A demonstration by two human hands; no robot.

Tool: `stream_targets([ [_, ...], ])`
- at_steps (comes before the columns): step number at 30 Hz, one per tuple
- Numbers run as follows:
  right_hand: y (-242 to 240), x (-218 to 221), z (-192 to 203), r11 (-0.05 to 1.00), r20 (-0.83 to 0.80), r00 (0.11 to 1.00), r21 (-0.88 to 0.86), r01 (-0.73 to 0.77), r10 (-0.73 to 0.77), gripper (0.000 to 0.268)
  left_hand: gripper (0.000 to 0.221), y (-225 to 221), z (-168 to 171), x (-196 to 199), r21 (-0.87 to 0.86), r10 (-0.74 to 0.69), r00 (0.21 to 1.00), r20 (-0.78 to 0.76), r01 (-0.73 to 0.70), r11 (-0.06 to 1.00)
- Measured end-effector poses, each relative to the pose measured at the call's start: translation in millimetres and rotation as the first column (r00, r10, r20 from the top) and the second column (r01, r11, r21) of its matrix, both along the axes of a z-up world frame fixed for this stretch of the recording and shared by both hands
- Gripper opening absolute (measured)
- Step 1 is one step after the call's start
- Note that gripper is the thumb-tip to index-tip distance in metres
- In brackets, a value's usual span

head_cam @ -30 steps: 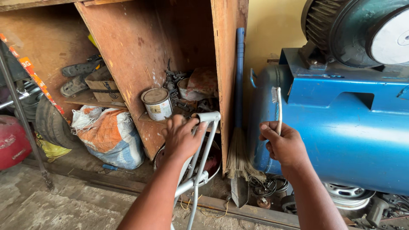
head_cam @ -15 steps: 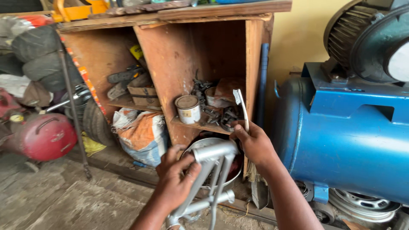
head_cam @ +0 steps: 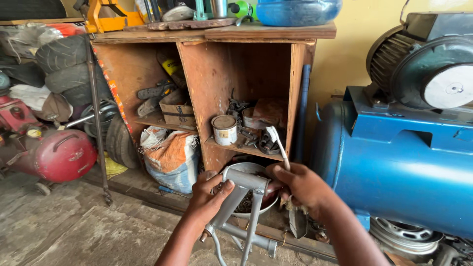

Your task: The person pours liquid from a metal can and a plastic bottle into a small metal cup, and then uses a toothbrush to apply the silver liquid to the joints of a white bicycle frame.

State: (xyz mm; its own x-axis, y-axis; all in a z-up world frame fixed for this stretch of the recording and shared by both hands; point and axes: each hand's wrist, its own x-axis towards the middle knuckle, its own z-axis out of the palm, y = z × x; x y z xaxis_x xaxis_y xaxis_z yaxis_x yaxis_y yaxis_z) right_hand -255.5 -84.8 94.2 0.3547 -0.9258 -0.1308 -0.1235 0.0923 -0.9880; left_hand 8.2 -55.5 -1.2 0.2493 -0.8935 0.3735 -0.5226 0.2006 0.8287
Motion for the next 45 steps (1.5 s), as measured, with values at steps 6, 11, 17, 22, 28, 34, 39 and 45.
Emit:
stream_targets([
  [6,31.1,8.2,3.4,0.993,0.219,0.976,0.111,-0.036,0.011,0.050,0.122,14.2,25.9,-9.7,0.082,-0.088,0.964,-0.251,0.112,0.990],
  [11,48.9,24.4,3.7,0.996,0.168,0.983,0.036,-0.085,0.078,0.052,0.142,29.4,53.1,-15.5,0.009,0.088,0.973,0.213,-0.092,0.996],
  [17,68.9,38.4,13.1,0.977,0.156,0.967,0.045,-0.209,0.199,0.054,0.149,39.2,66.7,-13.5,0.095,0.066,0.965,0.254,-0.093,0.991],
  [22,67.1,31.5,21.5,0.985,0.028,0.986,0.055,-0.164,0.163,0.054,0.147,30.8,78.1,-9.9,0.148,-0.103,0.950,0.293,0.061,0.987],
  [28,53.2,10.0,14.0,0.993,-0.032,0.998,0.110,-0.043,0.047,0.047,0.140,23.8,76.9,4.7,0.218,-0.178,0.951,0.253,0.123,0.968],
  [34,21.1,-12.3,-16.2,0.958,-0.196,0.977,-0.253,-0.136,0.087,0.038,0.130,37.1,68.3,46.0,0.097,-0.421,0.863,0.280,0.411,0.907],
  [39,24.6,-17.7,-8.2,0.803,-0.272,0.957,-0.546,-0.238,0.099,0.026,0.143,58.9,68.6,29.5,0.265,-0.445,0.867,0.225,0.385,0.884],
  [45,66.4,-28.3,58.4,0.624,-0.527,0.848,-0.680,-0.385,-0.051,0.027,0.144,60.2,72.5,19.7,0.175,-0.533,0.828,0.174,0.507,0.844],
])
